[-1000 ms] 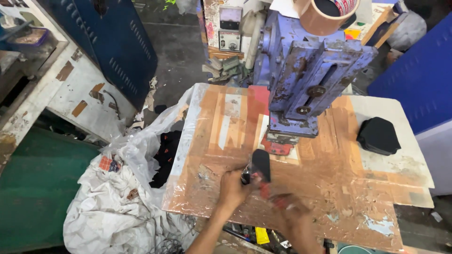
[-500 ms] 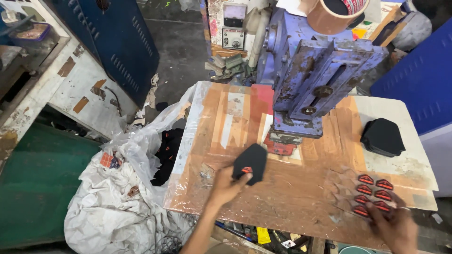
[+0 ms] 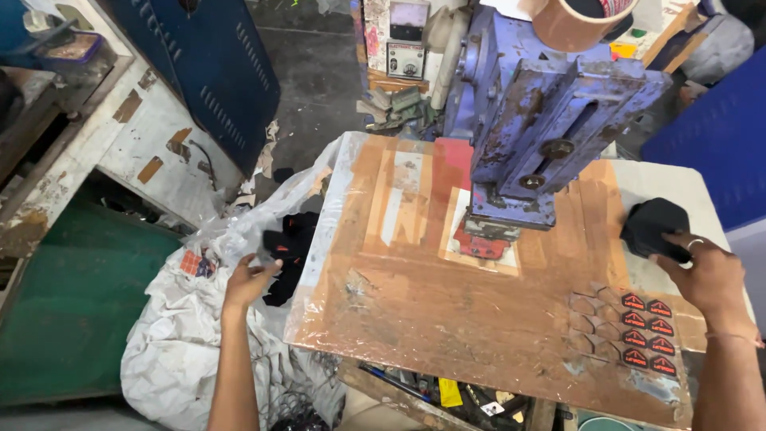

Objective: The recorder is applying small red logos to black fabric pieces using a hot press machine.

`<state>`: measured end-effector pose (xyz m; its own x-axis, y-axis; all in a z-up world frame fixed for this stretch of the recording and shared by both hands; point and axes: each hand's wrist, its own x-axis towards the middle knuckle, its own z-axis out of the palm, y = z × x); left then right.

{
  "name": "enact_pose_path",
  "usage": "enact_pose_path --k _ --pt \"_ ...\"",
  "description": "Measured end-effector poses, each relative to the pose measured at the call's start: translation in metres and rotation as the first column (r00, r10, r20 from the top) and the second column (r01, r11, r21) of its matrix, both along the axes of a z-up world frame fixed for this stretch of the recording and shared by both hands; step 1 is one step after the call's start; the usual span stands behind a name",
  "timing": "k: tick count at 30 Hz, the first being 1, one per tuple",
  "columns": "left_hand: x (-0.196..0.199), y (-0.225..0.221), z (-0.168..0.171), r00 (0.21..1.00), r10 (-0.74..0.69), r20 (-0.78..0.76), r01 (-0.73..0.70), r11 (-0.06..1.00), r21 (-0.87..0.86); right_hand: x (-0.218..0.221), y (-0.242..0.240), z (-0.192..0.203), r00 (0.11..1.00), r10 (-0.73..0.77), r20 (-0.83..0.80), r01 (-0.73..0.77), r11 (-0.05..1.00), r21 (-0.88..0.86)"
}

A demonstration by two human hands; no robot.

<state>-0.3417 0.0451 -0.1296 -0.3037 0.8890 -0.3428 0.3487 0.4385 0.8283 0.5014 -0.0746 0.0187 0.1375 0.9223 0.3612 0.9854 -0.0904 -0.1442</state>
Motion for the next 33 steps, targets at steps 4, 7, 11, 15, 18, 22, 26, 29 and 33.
enact_pose_path --k 4,7,11,15,18,22,26,29,33 --pt "0.078 -0.037 0.094 0.961 -0.041 -0.273 0.123 0.948 0.294 0.000 -0.006 0.010 0.995 -0.099 0.007 0.099 0.993 -0.061" --pt "0.140 -0.054 0.145 0.938 -0.099 -0.332 0.254 0.849 0.463 0.007 -0.002 0.014 0.999 -0.037 0.027 0.039 0.997 -0.066" --pt "0.200 -0.072 0.174 0.853 -0.303 -0.425 0.503 0.695 0.514 -0.065 -0.037 0.036 0.990 -0.135 0.041 0.128 0.982 0.142" --pt "0.244 -0.088 0.167 0.750 -0.430 -0.503 0.658 0.565 0.498 -0.188 -0.117 -0.038 0.995 -0.101 -0.024 0.095 0.979 -0.183" --pt "0.255 -0.088 0.157 0.665 -0.432 -0.609 0.735 0.520 0.435 -0.317 -0.109 0.017 0.926 0.378 0.014 -0.376 0.923 -0.081" --pt "0.278 -0.067 0.145 0.614 -0.472 -0.632 0.785 0.450 0.426 -0.308 -0.081 0.024 0.930 0.359 -0.074 -0.367 0.916 -0.161" --pt "0.320 -0.033 0.129 0.501 -0.508 -0.701 0.865 0.322 0.385 -0.282 -0.016 0.021 0.896 0.444 0.011 -0.431 0.875 -0.221" --pt "0.335 -0.026 0.122 0.435 -0.495 -0.752 0.900 0.280 0.335 -0.273 0.004 0.011 0.892 0.451 0.005 -0.440 0.873 -0.211" --pt "0.336 -0.023 0.118 0.423 -0.500 -0.756 0.906 0.260 0.335 -0.266 0.005 0.006 0.888 0.454 -0.070 -0.459 0.882 -0.106"
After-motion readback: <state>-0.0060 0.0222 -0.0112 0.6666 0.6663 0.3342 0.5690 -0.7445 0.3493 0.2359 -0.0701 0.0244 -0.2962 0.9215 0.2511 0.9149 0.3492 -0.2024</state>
